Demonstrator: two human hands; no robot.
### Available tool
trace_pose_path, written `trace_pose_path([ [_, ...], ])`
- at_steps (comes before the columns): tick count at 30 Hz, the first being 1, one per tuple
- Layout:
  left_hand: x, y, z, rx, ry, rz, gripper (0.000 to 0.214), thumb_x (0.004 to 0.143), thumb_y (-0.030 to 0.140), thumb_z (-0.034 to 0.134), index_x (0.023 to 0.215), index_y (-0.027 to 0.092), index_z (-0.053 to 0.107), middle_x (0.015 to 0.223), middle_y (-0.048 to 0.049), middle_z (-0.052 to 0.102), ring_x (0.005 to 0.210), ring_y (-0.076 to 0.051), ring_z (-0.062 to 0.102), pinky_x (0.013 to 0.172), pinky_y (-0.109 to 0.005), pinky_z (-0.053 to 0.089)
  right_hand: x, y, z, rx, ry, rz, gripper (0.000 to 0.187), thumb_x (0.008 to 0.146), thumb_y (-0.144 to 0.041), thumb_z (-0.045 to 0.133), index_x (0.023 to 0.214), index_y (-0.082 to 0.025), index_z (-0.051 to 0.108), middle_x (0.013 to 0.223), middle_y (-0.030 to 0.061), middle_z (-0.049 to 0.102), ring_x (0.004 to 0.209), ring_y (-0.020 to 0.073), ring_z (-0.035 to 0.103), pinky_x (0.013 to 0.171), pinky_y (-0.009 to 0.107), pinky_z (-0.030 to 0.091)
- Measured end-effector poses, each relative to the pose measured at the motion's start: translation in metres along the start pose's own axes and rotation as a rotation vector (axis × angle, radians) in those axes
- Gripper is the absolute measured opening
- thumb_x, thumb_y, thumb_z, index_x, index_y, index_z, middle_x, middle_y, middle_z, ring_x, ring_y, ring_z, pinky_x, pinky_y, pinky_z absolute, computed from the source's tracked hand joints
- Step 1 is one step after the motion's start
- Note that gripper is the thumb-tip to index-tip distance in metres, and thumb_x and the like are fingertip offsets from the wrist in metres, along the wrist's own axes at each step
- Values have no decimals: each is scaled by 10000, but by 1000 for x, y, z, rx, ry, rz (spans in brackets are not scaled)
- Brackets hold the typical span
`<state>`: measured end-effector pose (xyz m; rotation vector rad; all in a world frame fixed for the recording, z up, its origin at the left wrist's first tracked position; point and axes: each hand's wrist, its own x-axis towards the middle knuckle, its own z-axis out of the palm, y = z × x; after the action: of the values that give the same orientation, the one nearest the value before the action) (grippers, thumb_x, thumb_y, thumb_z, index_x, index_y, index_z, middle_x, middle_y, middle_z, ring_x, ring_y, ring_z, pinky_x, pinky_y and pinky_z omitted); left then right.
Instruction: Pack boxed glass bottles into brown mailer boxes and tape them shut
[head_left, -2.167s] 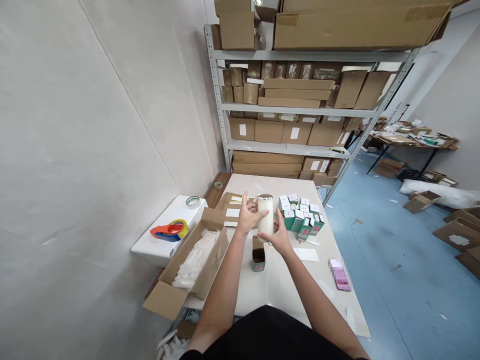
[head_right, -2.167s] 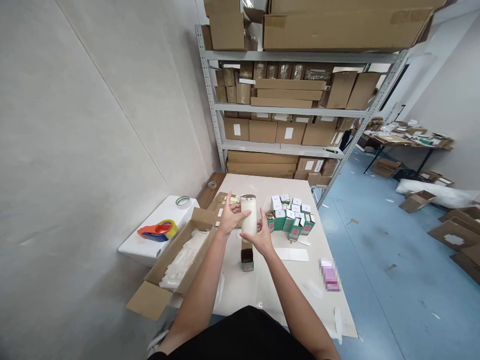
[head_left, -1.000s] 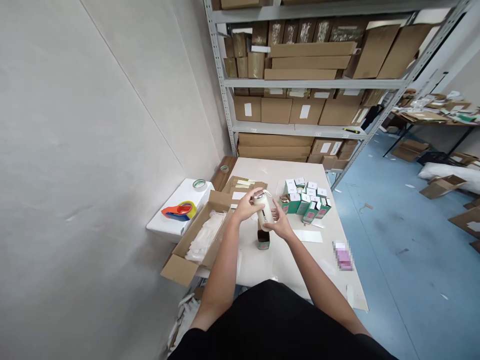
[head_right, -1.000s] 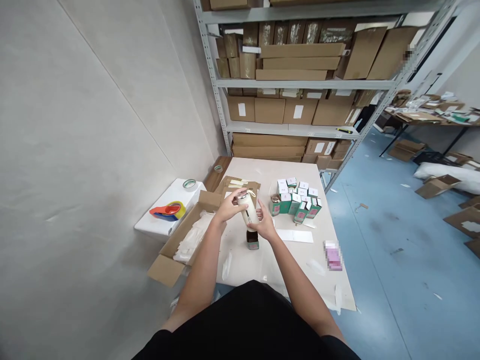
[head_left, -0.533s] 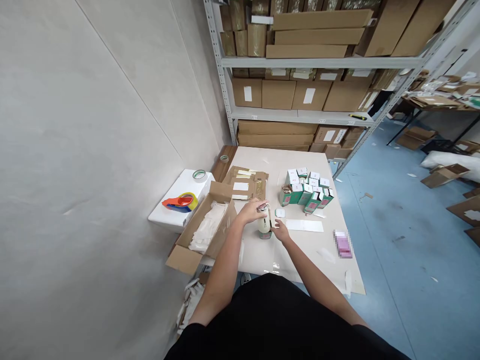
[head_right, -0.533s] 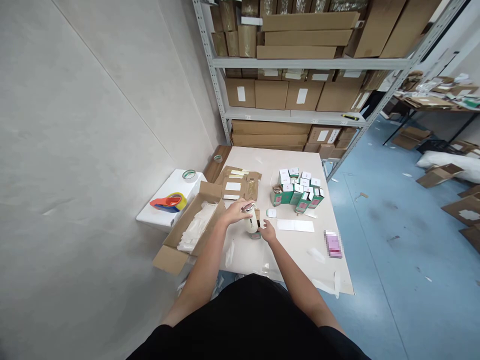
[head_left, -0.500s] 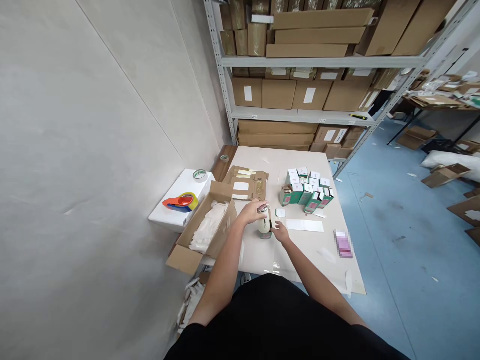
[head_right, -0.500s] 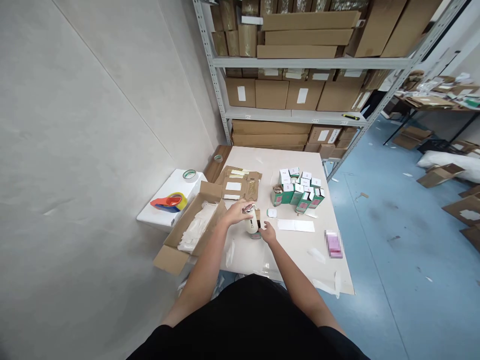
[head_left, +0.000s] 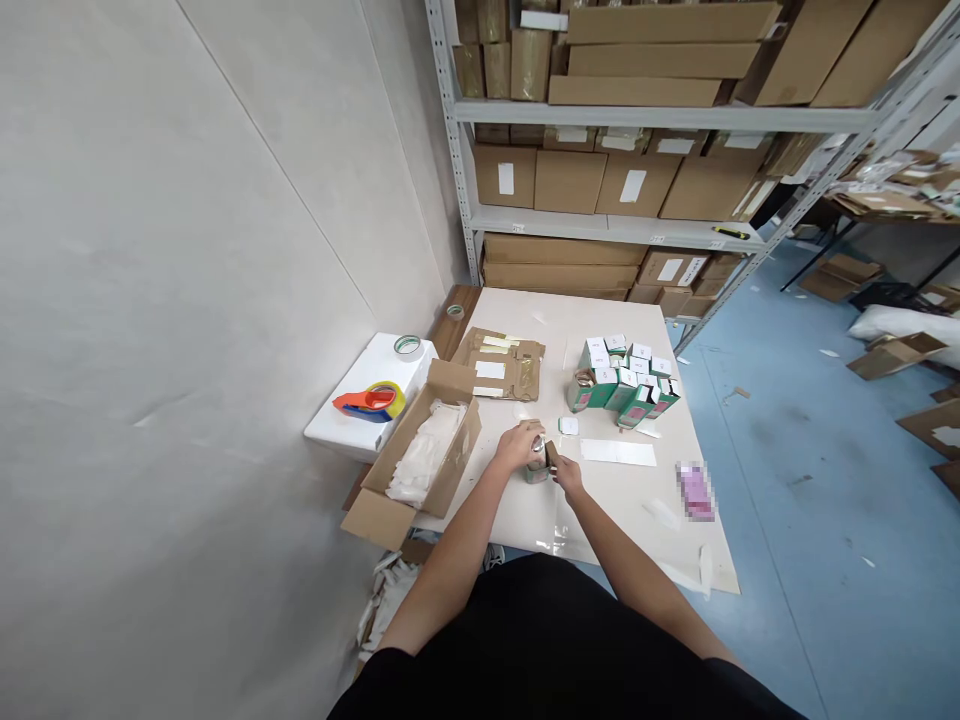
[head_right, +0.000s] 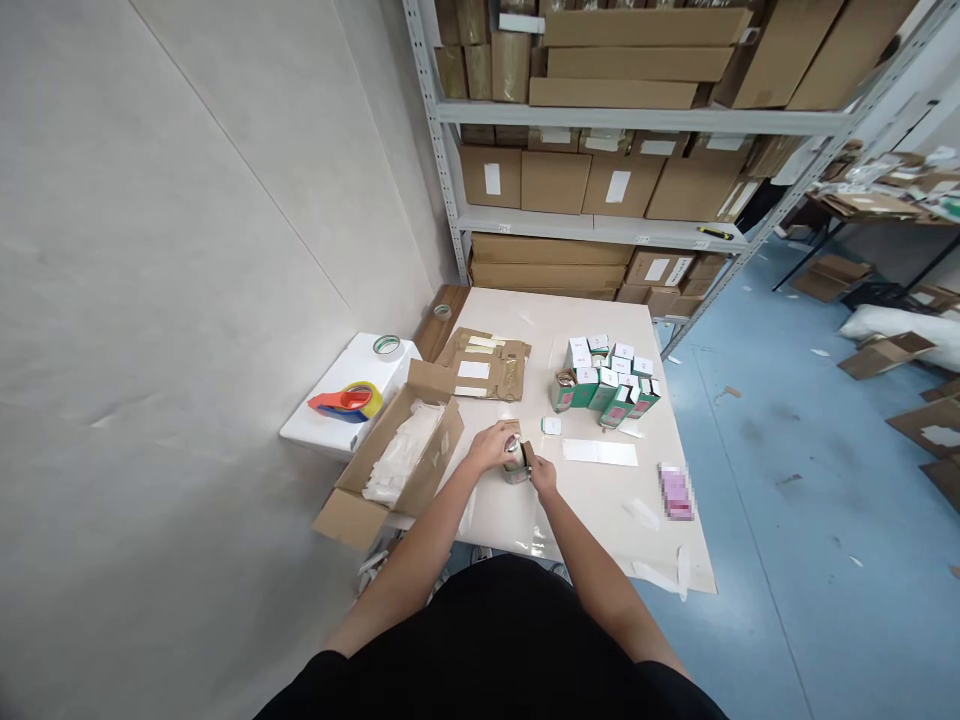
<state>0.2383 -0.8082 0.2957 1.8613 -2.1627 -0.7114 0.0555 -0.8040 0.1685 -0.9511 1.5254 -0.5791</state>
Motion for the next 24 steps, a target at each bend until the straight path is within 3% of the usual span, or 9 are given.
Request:
trace_pose_path([
  [5,10,-3,34,90,-109,-6,455,752,404,850,1176,282,737,1295,-105,612,1297,-336,521,1072,-438,469,-5,2,7,152,55,41,321,819,-519,616,817,-210,703,969,82,776,897,225,760,672,255,553],
  [9,6,-15,53,13,-98,4,382,842,349,753,1222,315,732,1476,-93,514,1371,-348,461,1100,-465,457,-11,0,10,138,95,12,426,828,-613,573,834,-208,704,957,92,781,962,249,761,726,287,576],
  [15,-2,-37,60,-164,-76,18,532,875,296,697,1399,358,633,1686,-44,324,1496,-371,344,1184,-531,373,-23,-4,21,169,108,-6,514,809,-675,597,907,-192,745,982,103,782,991,277,748,750,318,577],
  [24,1,-45,69,-116,-138,-21,382,881,369,729,1258,309,714,1736,-55,228,1583,-461,129,1175,-634,330,-27,0,31,95,152,-41,616,816,-707,559,1042,-172,764,1036,100,775,980,268,740,801,330,583],
])
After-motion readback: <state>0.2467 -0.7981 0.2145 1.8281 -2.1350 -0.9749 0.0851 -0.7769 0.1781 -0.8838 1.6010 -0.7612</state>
